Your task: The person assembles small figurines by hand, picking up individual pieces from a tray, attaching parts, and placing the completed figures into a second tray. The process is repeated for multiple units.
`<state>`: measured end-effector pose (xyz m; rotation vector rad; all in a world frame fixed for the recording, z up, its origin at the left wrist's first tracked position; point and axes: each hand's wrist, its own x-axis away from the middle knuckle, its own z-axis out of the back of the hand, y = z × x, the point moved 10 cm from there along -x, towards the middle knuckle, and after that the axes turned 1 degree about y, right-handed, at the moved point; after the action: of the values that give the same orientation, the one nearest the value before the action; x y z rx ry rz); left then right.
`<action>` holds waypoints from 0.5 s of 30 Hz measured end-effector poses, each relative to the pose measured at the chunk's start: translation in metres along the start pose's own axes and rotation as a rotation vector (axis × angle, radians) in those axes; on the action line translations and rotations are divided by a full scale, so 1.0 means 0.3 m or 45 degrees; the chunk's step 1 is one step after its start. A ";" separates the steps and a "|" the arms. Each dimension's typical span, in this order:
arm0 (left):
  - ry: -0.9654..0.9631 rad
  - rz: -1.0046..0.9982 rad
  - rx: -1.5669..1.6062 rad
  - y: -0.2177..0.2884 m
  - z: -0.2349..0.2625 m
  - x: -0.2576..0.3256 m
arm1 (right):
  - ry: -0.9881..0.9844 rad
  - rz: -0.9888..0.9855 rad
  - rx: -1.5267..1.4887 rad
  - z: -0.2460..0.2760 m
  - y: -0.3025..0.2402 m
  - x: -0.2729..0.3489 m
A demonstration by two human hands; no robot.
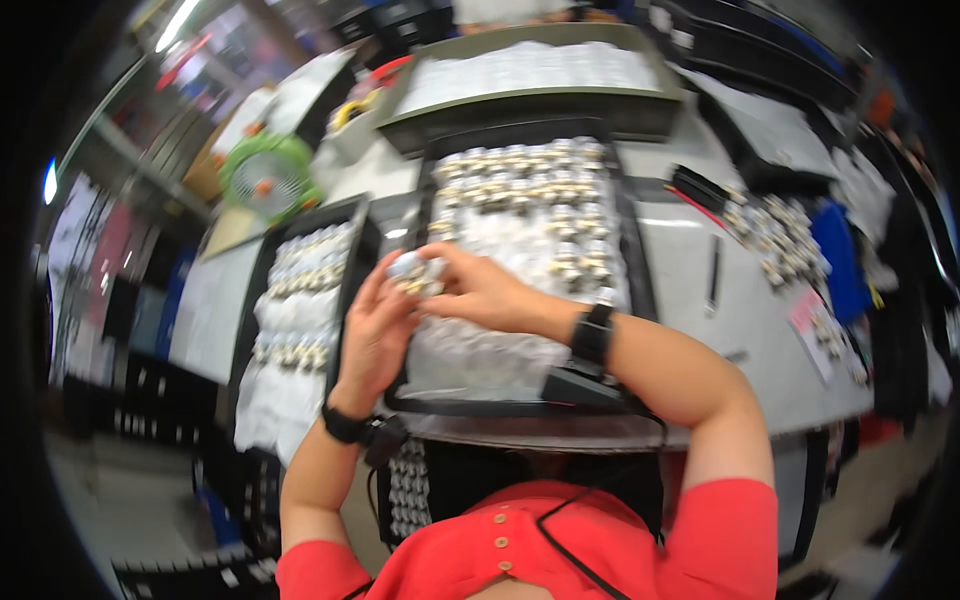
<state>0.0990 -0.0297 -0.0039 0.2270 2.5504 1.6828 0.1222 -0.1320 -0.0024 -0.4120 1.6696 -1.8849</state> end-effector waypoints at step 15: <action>-0.068 -0.006 -0.015 0.004 -0.012 0.011 | 0.006 -0.029 -0.335 -0.020 -0.002 0.013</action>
<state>0.0955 -0.0319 -0.0014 0.2612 2.5003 1.6669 0.1155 -0.1295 -0.0036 -0.5335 1.9307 -1.6872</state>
